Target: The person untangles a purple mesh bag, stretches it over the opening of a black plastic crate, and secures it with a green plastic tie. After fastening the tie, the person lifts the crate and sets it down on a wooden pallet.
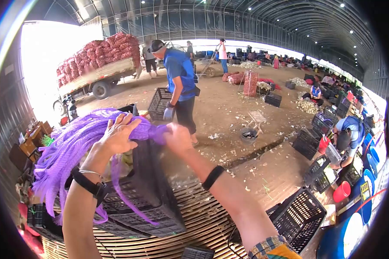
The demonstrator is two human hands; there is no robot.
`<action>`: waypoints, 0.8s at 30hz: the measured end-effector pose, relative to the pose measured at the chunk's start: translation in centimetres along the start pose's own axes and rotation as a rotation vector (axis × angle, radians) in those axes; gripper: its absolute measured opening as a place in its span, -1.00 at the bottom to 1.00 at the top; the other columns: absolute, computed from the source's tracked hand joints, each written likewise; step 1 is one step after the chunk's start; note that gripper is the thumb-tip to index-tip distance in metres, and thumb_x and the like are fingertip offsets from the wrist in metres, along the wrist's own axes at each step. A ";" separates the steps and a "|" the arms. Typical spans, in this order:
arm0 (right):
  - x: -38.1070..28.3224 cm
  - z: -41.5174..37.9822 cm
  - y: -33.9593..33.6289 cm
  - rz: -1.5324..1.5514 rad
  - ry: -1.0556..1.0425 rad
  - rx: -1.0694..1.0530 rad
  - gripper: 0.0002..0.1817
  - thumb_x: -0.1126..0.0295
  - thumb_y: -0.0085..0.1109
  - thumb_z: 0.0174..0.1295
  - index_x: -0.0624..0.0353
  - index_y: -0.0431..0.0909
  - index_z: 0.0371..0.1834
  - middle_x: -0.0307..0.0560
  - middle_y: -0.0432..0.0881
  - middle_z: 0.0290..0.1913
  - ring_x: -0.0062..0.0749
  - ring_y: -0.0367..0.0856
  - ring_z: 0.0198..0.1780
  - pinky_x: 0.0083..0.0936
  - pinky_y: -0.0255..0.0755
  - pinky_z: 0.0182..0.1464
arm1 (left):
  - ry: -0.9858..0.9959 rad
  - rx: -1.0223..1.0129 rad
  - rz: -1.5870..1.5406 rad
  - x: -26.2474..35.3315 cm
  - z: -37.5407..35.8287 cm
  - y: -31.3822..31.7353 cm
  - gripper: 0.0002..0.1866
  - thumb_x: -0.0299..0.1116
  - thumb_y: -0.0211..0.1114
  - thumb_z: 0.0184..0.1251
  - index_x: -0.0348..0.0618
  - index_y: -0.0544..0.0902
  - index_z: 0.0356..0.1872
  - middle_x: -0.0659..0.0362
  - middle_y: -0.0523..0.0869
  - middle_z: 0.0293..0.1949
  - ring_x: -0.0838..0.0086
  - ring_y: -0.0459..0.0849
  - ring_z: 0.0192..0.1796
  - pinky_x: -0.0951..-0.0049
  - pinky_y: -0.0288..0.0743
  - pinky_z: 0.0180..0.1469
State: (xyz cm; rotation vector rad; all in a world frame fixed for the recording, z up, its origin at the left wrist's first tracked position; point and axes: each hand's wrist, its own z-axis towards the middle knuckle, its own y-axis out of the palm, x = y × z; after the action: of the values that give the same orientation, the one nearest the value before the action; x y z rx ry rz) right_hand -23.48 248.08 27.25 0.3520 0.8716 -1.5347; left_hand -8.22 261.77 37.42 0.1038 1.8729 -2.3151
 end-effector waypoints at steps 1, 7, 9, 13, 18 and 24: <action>0.0 -0.1 -0.1 0.006 0.004 -0.018 -0.81 0.35 0.09 -0.03 0.13 0.59 -0.35 0.15 0.61 -0.38 0.04 0.59 -0.26 -0.18 0.45 -0.15 | 0.002 -0.001 -0.009 0.0 0.3 0.1 -0.16 -0.20 0.41 -0.07 0.08 0.22 0.32 0.03 0.16 0.35 0.05 0.02 0.40 -0.11 -0.10 0.36; 0.8 -0.3 -1.9 -0.193 -0.120 -0.143 -0.88 0.33 0.11 -0.01 0.12 0.52 -0.45 0.15 0.59 -0.43 0.04 0.58 -0.30 -0.17 0.45 -0.18 | -0.114 -0.097 -0.023 0.6 0.8 -0.1 -0.22 -0.17 0.39 -0.02 0.17 0.26 0.30 0.03 0.28 0.24 0.07 0.15 0.33 -0.19 -0.12 0.33; -0.9 -0.9 -3.1 -0.297 -0.029 -0.139 -0.78 0.32 0.09 0.03 0.17 0.53 -0.28 0.13 0.63 -0.33 -0.03 0.61 -0.26 -0.25 0.47 -0.18 | -0.094 -0.065 0.019 0.7 0.8 0.2 -0.31 -0.20 0.35 0.04 0.15 0.31 0.26 0.04 0.32 0.17 0.08 0.20 0.29 -0.23 -0.07 0.30; -0.5 -0.3 -2.9 0.001 0.002 -0.158 -0.64 0.22 0.22 0.02 0.08 0.53 -0.10 0.12 0.64 -0.29 -0.12 0.63 -0.21 -0.33 0.47 -0.16 | -0.065 -0.036 0.047 0.4 1.0 1.0 -0.49 -0.33 0.28 0.06 0.09 0.45 0.13 0.04 0.39 0.08 0.11 0.28 0.24 -0.25 -0.02 0.27; -0.4 -1.2 -1.5 -0.274 -0.356 -0.168 -0.89 0.36 0.12 0.00 0.14 0.51 -0.46 0.08 0.57 -0.53 -0.01 0.59 -0.42 -0.15 0.44 -0.36 | -0.013 0.001 0.119 1.4 -0.4 -0.2 -0.50 -0.40 0.27 0.03 0.15 0.47 0.09 0.07 0.43 0.05 0.12 0.38 0.17 -0.25 0.06 0.22; -6.7 -3.1 -4.0 -0.304 -0.555 -0.138 -0.93 0.37 0.10 -0.05 0.09 0.48 -0.58 0.02 0.53 -0.58 -0.02 0.57 -0.49 -0.24 0.46 -0.46 | 0.047 -0.093 0.179 1.9 -0.5 -0.9 -0.37 -0.26 0.33 0.06 0.27 0.35 0.22 0.13 0.42 0.10 0.17 0.27 0.27 -0.29 -0.05 0.28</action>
State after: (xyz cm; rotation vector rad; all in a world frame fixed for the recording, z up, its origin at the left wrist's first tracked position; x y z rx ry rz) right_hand -26.92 254.79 31.02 -0.3144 0.5976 -1.7183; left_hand -10.30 262.31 37.92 0.3043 1.9046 -2.1221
